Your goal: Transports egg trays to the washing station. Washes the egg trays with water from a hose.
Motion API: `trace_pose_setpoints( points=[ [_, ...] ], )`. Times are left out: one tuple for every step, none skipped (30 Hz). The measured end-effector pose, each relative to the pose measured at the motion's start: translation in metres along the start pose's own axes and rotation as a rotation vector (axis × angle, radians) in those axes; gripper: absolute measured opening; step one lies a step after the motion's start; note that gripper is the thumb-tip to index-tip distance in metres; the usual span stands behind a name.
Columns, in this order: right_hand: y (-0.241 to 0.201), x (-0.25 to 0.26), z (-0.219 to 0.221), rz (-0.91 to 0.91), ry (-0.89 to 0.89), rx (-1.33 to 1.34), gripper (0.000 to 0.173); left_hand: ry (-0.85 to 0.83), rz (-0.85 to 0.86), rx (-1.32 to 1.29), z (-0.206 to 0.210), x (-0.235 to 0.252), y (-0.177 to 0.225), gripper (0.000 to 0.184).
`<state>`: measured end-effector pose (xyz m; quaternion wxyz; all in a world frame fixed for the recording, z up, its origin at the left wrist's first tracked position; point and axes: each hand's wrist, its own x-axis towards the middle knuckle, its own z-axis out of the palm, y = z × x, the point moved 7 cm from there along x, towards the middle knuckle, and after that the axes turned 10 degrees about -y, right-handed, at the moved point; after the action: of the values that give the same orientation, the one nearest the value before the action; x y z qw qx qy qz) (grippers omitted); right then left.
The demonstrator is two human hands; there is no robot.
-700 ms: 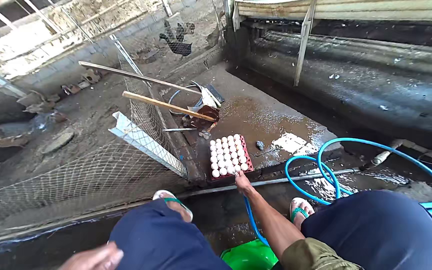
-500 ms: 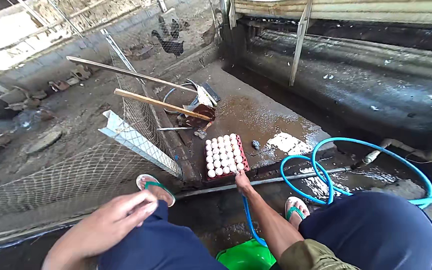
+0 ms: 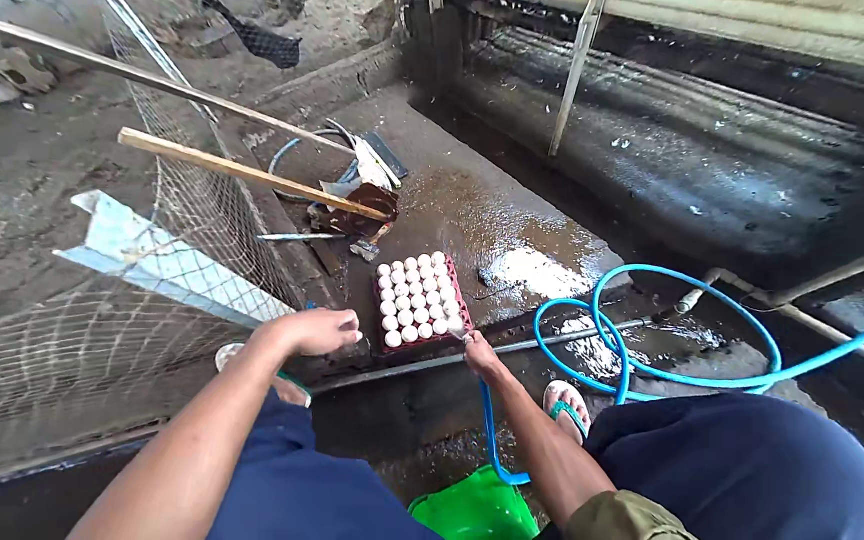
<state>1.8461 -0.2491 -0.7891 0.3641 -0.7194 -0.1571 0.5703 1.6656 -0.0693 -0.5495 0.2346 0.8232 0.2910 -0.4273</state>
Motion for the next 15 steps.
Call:
trace_pose_setpoints(
  points=[
    [0.002, 0.001, 0.006, 0.006, -0.050, -0.007, 0.039, -0.052, -0.018, -0.008, 0.006, 0.001, 0.000, 0.043],
    [0.003, 0.002, 0.010, 0.010, -0.091, -0.011, 0.038, -0.057, -0.023, -0.031, 0.006, -0.001, 0.002, 0.042],
    [0.004, 0.004, 0.013, 0.013, -0.109, -0.013, 0.037, -0.020, -0.010, -0.056, 0.002, -0.004, 0.005, 0.041],
    [0.005, 0.005, 0.012, 0.018, -0.092, -0.017, 0.037, 0.039, 0.018, -0.077, -0.003, -0.008, 0.007, 0.040],
    [0.007, 0.006, 0.007, 0.028, -0.046, -0.024, 0.038, 0.100, 0.053, -0.092, -0.009, -0.011, 0.009, 0.040],
    [0.009, 0.007, 0.000, 0.042, 0.012, -0.032, 0.039, 0.139, 0.080, -0.103, -0.013, -0.013, 0.010, 0.040],
    [0.012, 0.007, -0.008, 0.059, 0.066, -0.037, 0.040, 0.165, 0.100, -0.108, -0.016, -0.016, 0.011, 0.040],
    [0.015, 0.008, -0.015, 0.072, 0.105, -0.040, 0.040, 0.178, 0.112, -0.109, -0.016, -0.019, 0.011, 0.040],
    [0.016, 0.008, -0.021, 0.081, 0.131, -0.045, 0.040, 0.180, 0.115, -0.109, -0.014, -0.023, 0.012, 0.040],
    [0.016, 0.009, -0.024, 0.088, 0.140, -0.053, 0.040, 0.175, 0.114, -0.109, -0.012, -0.026, 0.013, 0.040],
    [0.015, 0.010, -0.023, 0.088, 0.131, -0.061, 0.040, 0.166, 0.112, -0.113, -0.010, -0.030, 0.014, 0.039],
    [0.014, 0.010, -0.020, 0.087, 0.107, -0.077, 0.040, 0.162, 0.109, -0.116, -0.007, -0.034, 0.016, 0.039],
    [0.011, 0.011, -0.013, 0.082, 0.072, -0.098, 0.041, 0.153, 0.105, -0.115, -0.005, -0.036, 0.017, 0.039],
    [0.008, 0.010, -0.004, 0.067, 0.029, -0.115, 0.040, 0.147, 0.104, -0.115, -0.003, -0.038, 0.018, 0.039],
    [0.006, 0.010, 0.006, 0.044, -0.021, -0.127, 0.040, 0.144, 0.104, -0.120, -0.001, -0.039, 0.018, 0.039]
  ],
)
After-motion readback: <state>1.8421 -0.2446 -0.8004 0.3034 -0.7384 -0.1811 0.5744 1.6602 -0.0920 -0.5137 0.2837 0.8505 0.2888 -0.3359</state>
